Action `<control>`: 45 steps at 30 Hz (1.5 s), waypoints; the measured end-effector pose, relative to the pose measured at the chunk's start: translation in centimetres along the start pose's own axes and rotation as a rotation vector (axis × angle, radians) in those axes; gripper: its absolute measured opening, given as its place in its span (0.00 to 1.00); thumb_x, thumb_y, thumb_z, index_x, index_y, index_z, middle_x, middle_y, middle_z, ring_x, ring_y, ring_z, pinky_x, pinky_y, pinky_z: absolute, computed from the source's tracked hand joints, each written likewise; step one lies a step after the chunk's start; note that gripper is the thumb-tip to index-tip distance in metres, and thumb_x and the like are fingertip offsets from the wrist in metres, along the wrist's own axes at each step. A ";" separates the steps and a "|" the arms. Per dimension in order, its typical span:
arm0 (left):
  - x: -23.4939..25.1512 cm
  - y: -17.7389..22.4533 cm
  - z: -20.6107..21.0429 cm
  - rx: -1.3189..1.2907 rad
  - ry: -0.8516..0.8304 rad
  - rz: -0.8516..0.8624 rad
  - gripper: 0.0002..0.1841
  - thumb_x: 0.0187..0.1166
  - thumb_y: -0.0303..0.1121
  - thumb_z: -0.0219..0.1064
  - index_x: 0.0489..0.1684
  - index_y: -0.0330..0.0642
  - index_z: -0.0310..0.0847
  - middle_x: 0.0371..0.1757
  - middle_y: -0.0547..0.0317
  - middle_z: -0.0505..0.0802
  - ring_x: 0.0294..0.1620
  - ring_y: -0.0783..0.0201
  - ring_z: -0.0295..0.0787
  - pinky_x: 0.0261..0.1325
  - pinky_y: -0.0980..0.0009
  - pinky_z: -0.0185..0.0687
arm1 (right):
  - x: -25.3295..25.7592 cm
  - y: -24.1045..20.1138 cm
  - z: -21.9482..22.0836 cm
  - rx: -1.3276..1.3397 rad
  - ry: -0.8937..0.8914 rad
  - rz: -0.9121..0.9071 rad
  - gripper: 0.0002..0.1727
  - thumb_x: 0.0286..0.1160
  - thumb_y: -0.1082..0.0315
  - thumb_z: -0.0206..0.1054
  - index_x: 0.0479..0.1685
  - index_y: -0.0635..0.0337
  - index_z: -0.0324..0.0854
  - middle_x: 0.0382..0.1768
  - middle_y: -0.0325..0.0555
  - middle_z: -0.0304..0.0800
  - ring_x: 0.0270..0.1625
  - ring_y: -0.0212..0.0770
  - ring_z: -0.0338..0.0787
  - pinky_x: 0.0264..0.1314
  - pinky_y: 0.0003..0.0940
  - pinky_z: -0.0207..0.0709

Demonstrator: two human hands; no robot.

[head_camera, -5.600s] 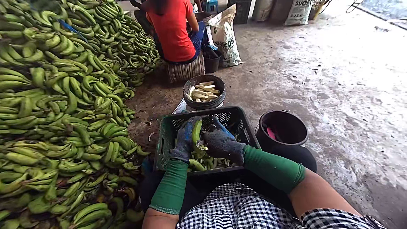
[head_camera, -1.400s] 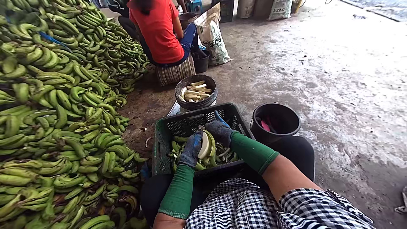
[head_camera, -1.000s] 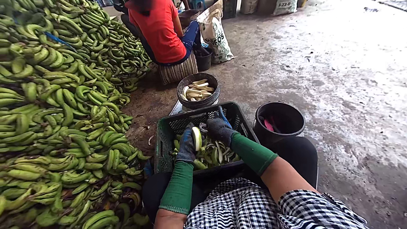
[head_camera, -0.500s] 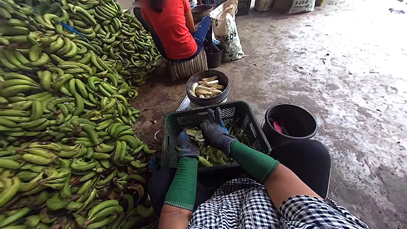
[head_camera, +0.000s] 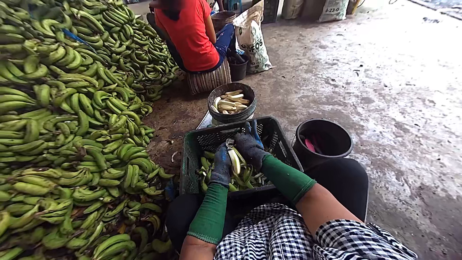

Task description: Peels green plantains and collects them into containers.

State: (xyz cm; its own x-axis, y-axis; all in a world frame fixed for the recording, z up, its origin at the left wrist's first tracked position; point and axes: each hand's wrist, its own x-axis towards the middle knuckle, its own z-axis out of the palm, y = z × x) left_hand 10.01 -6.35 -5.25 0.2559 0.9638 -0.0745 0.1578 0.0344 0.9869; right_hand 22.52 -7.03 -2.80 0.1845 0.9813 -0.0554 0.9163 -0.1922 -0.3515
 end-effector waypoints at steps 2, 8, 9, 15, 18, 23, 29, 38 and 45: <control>-0.5 0.4 0.6 -0.068 0.032 -0.015 0.27 0.96 0.46 0.41 0.75 0.36 0.75 0.69 0.40 0.85 0.69 0.52 0.81 0.71 0.51 0.76 | -0.2 0.4 -0.2 0.004 0.026 -0.003 0.20 0.83 0.61 0.68 0.62 0.69 0.80 0.63 0.69 0.84 0.71 0.68 0.83 0.69 0.66 0.79; -1.6 0.8 1.6 -0.072 0.115 -0.024 0.30 0.96 0.47 0.38 0.81 0.31 0.68 0.80 0.36 0.77 0.81 0.49 0.72 0.81 0.49 0.66 | -0.3 0.4 0.3 -0.060 0.046 -0.011 0.19 0.84 0.60 0.65 0.61 0.68 0.82 0.66 0.66 0.84 0.83 0.68 0.73 0.82 0.64 0.69; -1.7 1.0 1.5 -0.112 0.122 -0.031 0.29 0.96 0.47 0.38 0.81 0.32 0.68 0.79 0.37 0.78 0.79 0.50 0.73 0.80 0.50 0.68 | -0.4 0.4 0.3 -0.048 0.049 -0.017 0.19 0.84 0.60 0.66 0.61 0.68 0.83 0.65 0.66 0.85 0.82 0.67 0.74 0.81 0.65 0.70; -1.6 0.6 1.2 0.068 0.044 0.109 0.26 0.96 0.37 0.38 0.85 0.29 0.62 0.83 0.35 0.73 0.86 0.50 0.67 0.87 0.56 0.59 | -0.9 0.7 1.0 -0.128 0.049 -0.059 0.20 0.86 0.59 0.64 0.61 0.69 0.83 0.66 0.66 0.85 0.88 0.70 0.65 0.91 0.69 0.53; -1.0 0.5 1.4 0.102 0.087 0.164 0.25 0.96 0.33 0.38 0.82 0.25 0.65 0.80 0.33 0.77 0.84 0.50 0.70 0.87 0.59 0.61 | -1.2 0.5 0.6 -0.162 0.053 -0.076 0.21 0.86 0.58 0.63 0.61 0.69 0.83 0.67 0.67 0.86 0.90 0.69 0.61 0.95 0.72 0.30; 0.0 0.1 1.2 0.229 0.102 0.133 0.24 0.95 0.31 0.40 0.84 0.26 0.62 0.83 0.33 0.74 0.86 0.48 0.67 0.88 0.59 0.58 | -1.5 0.3 1.3 -0.030 0.030 -0.019 0.21 0.84 0.60 0.65 0.62 0.70 0.81 0.67 0.67 0.83 0.81 0.66 0.75 0.81 0.64 0.70; -1.1 0.7 1.4 0.180 0.092 0.174 0.27 0.97 0.36 0.36 0.82 0.24 0.64 0.81 0.31 0.75 0.85 0.49 0.68 0.88 0.58 0.57 | -0.6 -0.2 -0.8 -0.011 -0.126 0.072 0.18 0.79 0.60 0.70 0.52 0.69 0.84 0.52 0.66 0.89 0.61 0.67 0.89 0.60 0.68 0.82; 0.6 0.8 -0.4 -0.592 -0.138 -0.313 0.22 0.92 0.53 0.47 0.55 0.46 0.77 0.23 0.61 0.80 0.16 0.65 0.78 0.21 0.68 0.82 | -0.7 5.1 -0.2 -0.314 -0.521 0.208 0.23 0.83 0.60 0.66 0.69 0.68 0.82 0.70 0.71 0.83 0.77 0.73 0.77 0.79 0.80 0.56; 1.6 -0.6 -1.1 -0.710 0.001 -0.339 0.12 0.89 0.39 0.54 0.51 0.41 0.77 0.33 0.53 0.86 0.29 0.60 0.84 0.33 0.62 0.85 | -2.9 2.0 -2.8 -0.173 -0.233 -0.100 0.16 0.71 0.62 0.74 0.50 0.64 0.86 0.47 0.61 0.90 0.55 0.65 0.90 0.54 0.68 0.83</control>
State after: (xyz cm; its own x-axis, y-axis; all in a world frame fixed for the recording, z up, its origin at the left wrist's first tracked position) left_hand 9.30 -4.57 -5.86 0.3023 0.8705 -0.3883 -0.4201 0.4873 0.7655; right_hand 24.76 -10.27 -0.74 0.0221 0.9683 -0.2489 0.9765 -0.0743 -0.2024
